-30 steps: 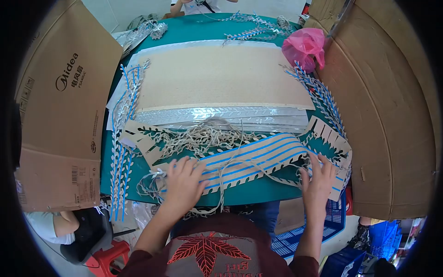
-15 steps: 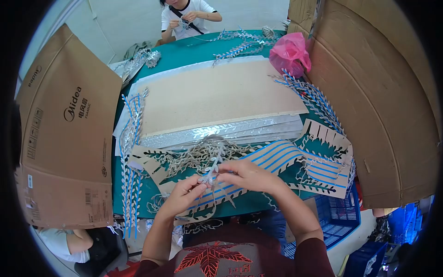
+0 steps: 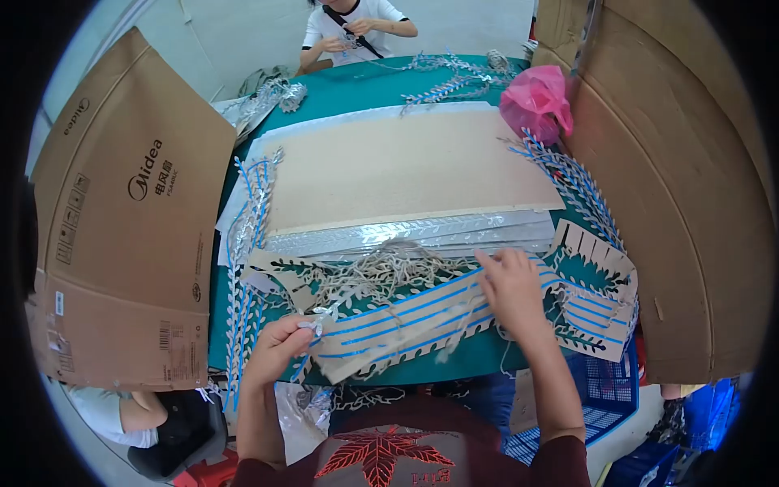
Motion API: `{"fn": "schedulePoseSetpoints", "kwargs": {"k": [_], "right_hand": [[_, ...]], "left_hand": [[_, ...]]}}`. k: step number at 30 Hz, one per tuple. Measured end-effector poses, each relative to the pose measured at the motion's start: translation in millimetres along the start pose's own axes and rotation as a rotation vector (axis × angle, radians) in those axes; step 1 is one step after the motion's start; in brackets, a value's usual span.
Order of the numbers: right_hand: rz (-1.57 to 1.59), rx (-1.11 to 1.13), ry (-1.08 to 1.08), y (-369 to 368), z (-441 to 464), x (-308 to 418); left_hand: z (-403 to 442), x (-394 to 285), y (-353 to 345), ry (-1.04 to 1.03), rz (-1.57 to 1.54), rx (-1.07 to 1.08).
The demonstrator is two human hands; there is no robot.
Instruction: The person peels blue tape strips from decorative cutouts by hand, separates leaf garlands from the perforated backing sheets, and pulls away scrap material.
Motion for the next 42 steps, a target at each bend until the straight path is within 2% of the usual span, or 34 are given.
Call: {"fn": "schedulePoseSetpoints", "kwargs": {"k": [1, 4, 6, 8, 11, 14, 15, 17, 19, 20, 22, 25, 28, 29, 30, 32, 34, 35, 38, 39, 42], "right_hand": [[-0.076, -0.088, 0.037, 9, 1, 20], [0.243, -0.054, 0.132, 10, -4, 60], [0.580, 0.309, 0.199, -21, -11, 99], [0.885, 0.318, 0.267, -16, -4, 156], [1.162, 0.472, 0.098, -40, 4, 193], [1.465, 0.706, -0.064, -63, 15, 200], [1.487, 0.699, -0.101, -54, 25, 192], [1.640, 0.457, -0.203, -26, 48, 162], [1.664, 0.238, -0.286, -2, 65, 129], [1.701, 0.201, -0.280, 2, 73, 117], [1.773, 0.121, -0.268, 9, 87, 91], [1.803, 0.040, -0.284, 17, 98, 64], [1.792, -0.096, -0.304, 32, 103, 35], [1.805, -0.144, -0.271, 41, 107, 22], [1.819, -0.194, -0.238, 49, 110, 7], [1.765, -0.312, -0.311, 56, 114, -20], [1.692, -0.385, -0.364, 56, 117, -39], [1.676, -0.346, -0.329, 51, 119, -39], [1.702, -0.259, -0.410, 30, 116, -46], [1.708, -0.203, -0.369, 22, 116, -54], [1.817, -0.080, -0.555, -20, 107, -77]], "left_hand": [[0, 4, 1, -0.007, 0.023, 0.042], [4, -7, -7, -0.026, 0.012, 0.077], [16, -37, -17, -0.091, -0.003, 0.068], [31, -62, -29, -0.115, -0.177, 0.047], [61, -104, -54, -0.112, -0.515, 0.098], [94, -124, -59, -0.179, -0.476, 0.191], [95, -126, -52, -0.248, -0.291, 0.196], [94, -124, -35, -0.375, 0.077, 0.199], [72, -84, -43, -0.194, 0.072, 0.443], [55, -59, -48, -0.099, 0.072, 0.569], [38, -24, -50, -0.091, 0.016, 0.655], [27, 2, -49, -0.161, 0.257, 0.577], [19, 15, -36, 0.162, 0.431, 0.502], [19, 29, -34, 0.177, 0.128, 0.385], [18, 35, -33, 0.143, 0.156, 0.427], [12, 41, -26, 0.078, 0.213, 0.524], [8, 50, -24, 0.087, 0.059, 0.491], [6, 51, -25, 0.090, -0.018, 0.473], [1, 44, -29, 0.004, -0.065, 0.444], [-3, 45, -28, 0.051, -0.039, 0.430], [-11, 48, -26, 0.136, 0.000, 0.382]]}}
Point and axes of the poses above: each hand's wrist, its own z-axis towards the middle knuckle, its own y-axis out of the back of the hand, x = y × z, the point moved 9 cm from there along z, towards the middle knuckle, and after that the axes turned 5 degrees about -y, right-handed, at the moved point
